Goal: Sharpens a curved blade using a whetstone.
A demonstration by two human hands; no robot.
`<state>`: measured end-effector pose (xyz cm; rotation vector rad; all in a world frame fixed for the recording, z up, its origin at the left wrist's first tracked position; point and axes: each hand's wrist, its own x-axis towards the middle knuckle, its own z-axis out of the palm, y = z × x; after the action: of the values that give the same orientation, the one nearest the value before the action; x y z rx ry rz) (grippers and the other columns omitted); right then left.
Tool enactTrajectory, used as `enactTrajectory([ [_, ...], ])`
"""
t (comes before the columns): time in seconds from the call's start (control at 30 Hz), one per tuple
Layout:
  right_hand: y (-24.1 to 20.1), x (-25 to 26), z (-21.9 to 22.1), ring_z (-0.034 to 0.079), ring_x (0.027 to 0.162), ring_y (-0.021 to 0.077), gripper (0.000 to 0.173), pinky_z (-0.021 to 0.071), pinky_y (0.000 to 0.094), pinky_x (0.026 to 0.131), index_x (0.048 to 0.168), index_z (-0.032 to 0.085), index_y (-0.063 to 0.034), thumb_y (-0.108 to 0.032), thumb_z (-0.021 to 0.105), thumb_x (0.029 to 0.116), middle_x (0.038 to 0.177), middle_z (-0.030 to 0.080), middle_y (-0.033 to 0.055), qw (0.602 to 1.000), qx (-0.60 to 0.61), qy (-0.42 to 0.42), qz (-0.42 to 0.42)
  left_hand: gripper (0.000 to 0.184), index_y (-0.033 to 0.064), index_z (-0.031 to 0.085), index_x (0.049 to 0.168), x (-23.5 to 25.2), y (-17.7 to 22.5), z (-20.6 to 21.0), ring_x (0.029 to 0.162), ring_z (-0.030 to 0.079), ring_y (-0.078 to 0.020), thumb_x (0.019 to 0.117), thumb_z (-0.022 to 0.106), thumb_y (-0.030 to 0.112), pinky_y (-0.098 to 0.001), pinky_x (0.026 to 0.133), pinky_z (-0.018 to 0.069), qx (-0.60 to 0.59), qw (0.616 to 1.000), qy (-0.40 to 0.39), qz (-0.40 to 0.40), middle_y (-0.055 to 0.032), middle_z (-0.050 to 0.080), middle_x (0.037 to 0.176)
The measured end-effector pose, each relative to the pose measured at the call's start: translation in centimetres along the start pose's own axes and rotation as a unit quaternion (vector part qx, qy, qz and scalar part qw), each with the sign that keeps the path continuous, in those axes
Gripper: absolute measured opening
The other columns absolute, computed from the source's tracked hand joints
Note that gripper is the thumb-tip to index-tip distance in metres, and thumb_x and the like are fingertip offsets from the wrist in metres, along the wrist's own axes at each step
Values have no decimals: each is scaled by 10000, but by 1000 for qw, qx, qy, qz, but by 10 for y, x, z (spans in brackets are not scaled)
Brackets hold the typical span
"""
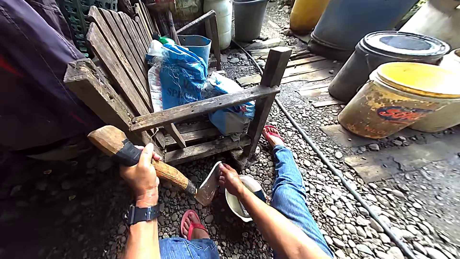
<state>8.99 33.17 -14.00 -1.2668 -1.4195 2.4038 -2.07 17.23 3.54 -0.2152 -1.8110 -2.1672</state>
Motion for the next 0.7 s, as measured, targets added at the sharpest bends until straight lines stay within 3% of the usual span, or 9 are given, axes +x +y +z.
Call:
enactTrajectory([
  [0.07, -7, 0, 13, 610, 933, 265, 620, 512, 426, 744, 1514, 394, -30, -239, 681, 1006, 1252, 603, 228, 997, -72, 4, -23, 125, 86, 563, 893, -9, 5, 5, 501, 641, -66, 878, 582, -36, -225, 527, 587, -10, 997, -44, 55, 68, 633, 581],
  [0.13, -17, 2, 23, 637, 992, 343, 793, 528, 500, 800, 1559, 329, -43, -216, 780, 930, 1296, 594, 272, 987, -155, 37, -4, 117, 92, 584, 899, -19, 10, 9, 529, 662, -66, 860, 623, -11, -229, 552, 597, -14, 992, -82, 93, 68, 665, 613],
  [0.33, -16, 3, 28, 630, 1123, 377, 747, 544, 528, 873, 1555, 307, -35, -156, 738, 957, 1366, 553, 281, 991, -134, 28, 12, 127, 89, 597, 909, -29, 17, 13, 561, 669, -48, 831, 660, 12, -217, 582, 605, -17, 984, -120, 129, 88, 682, 661],
  [0.43, -13, 0, 24, 638, 950, 304, 657, 542, 452, 746, 1517, 363, -43, -127, 715, 969, 1262, 587, 245, 995, -100, 27, 8, 130, 91, 594, 915, -26, 15, 10, 556, 667, -52, 837, 650, 4, -216, 580, 605, -27, 985, -123, 122, 88, 682, 661],
  [0.5, -20, 1, 24, 616, 863, 279, 567, 519, 433, 697, 1468, 437, -33, -219, 696, 999, 1182, 607, 228, 994, -96, 48, 16, 124, 101, 604, 914, -27, 15, 9, 566, 674, -56, 844, 654, 11, -222, 588, 610, -40, 983, -129, 122, 87, 689, 671],
  [0.57, -28, 5, 25, 627, 868, 298, 545, 530, 460, 718, 1412, 494, -6, -294, 700, 999, 1151, 620, 236, 989, -122, 78, 17, 132, 106, 606, 915, -30, 17, 11, 579, 678, -60, 840, 660, 10, -227, 601, 614, -56, 981, -142, 123, 83, 695, 686],
  [0.7, -39, 8, 31, 638, 938, 335, 527, 534, 492, 770, 1418, 478, 10, -260, 678, 1011, 1190, 611, 257, 984, -155, 87, 11, 145, 103, 599, 918, -30, 22, 14, 577, 673, -54, 832, 665, 6, -219, 596, 608, -68, 980, -135, 133, 85, 692, 685],
])
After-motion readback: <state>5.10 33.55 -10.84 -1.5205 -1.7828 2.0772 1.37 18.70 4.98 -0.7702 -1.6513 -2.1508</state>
